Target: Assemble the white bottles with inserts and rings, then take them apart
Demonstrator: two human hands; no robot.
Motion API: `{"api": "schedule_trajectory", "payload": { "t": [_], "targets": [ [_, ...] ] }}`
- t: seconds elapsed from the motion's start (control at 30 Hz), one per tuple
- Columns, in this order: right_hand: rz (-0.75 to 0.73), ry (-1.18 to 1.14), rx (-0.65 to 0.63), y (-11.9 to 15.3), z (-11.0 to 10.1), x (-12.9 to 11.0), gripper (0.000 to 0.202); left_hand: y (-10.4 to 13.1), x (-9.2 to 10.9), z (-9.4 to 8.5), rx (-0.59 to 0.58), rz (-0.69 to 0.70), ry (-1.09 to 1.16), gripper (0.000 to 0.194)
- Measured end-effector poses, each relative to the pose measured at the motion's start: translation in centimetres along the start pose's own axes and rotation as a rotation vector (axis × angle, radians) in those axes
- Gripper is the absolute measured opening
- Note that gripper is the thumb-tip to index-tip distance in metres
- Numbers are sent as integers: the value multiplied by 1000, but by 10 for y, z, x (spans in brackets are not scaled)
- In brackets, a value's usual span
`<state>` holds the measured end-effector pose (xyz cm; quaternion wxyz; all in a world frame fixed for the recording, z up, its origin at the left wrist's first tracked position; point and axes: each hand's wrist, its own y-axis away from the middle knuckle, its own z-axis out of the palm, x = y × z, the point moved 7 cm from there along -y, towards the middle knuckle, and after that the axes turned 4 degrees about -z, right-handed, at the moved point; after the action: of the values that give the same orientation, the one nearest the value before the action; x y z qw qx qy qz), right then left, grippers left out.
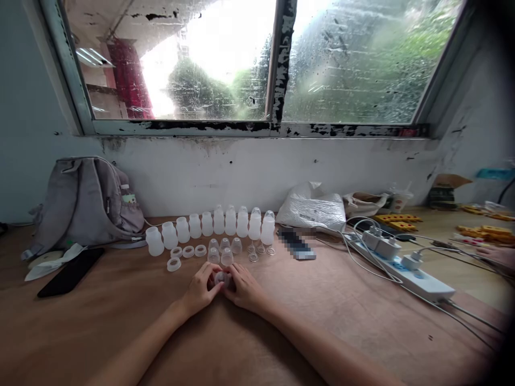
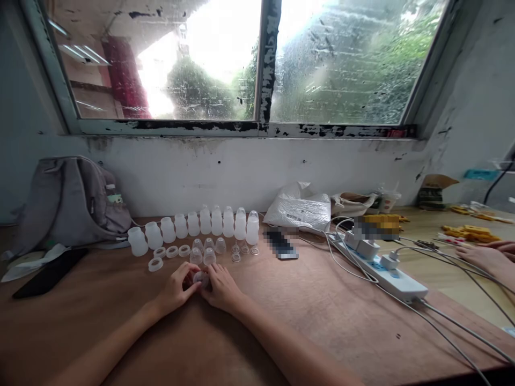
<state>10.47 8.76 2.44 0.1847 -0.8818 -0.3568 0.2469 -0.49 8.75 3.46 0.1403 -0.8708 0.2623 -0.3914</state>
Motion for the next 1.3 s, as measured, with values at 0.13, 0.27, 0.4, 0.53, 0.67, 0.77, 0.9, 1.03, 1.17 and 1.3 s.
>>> {"api": "schedule_trajectory", "payload": {
  "t": [0.13, 0.27, 0.4, 0.53, 0.67, 0.77, 0.9, 1.03, 1.17, 1.3],
  "targets": [
    [13, -38, -4, -1, 0, 1, 25, 0, -3, 3, -23, 2, 7, 19],
    [-5, -64, -9, -1, -1, -3, 31, 0, -5, 3, -36, -5, 4, 21],
    [-27, -33, 5, 0, -3, -5, 35, 0, -1, 2, -83, 43, 30, 29],
    [-33, -70, 27, -1, -3, -5, 40, 1, -6, 3, -102, 31, 40, 35],
    [-19, -160, 28, -1, -4, -4, 38, 0, -13, 3, -75, -8, 68, 33],
    [-5, -218, 7, -2, -6, -5, 34, 0, -15, 0, -22, -20, 56, 33],
    [25, -268, 2, -2, -9, -2, 25, 0, -15, -3, 23, -23, 43, 31],
    [17, -252, 14, -3, -8, 2, 21, 0, -14, -2, 14, -1, 40, 27],
    [17, -180, -5, -3, -5, 5, 20, 0, -11, -2, -10, 47, 4, 26],
    [-8, -152, -21, -3, -3, 4, 13, 1, -7, -2, -52, 87, -23, 28]
  ]
}}
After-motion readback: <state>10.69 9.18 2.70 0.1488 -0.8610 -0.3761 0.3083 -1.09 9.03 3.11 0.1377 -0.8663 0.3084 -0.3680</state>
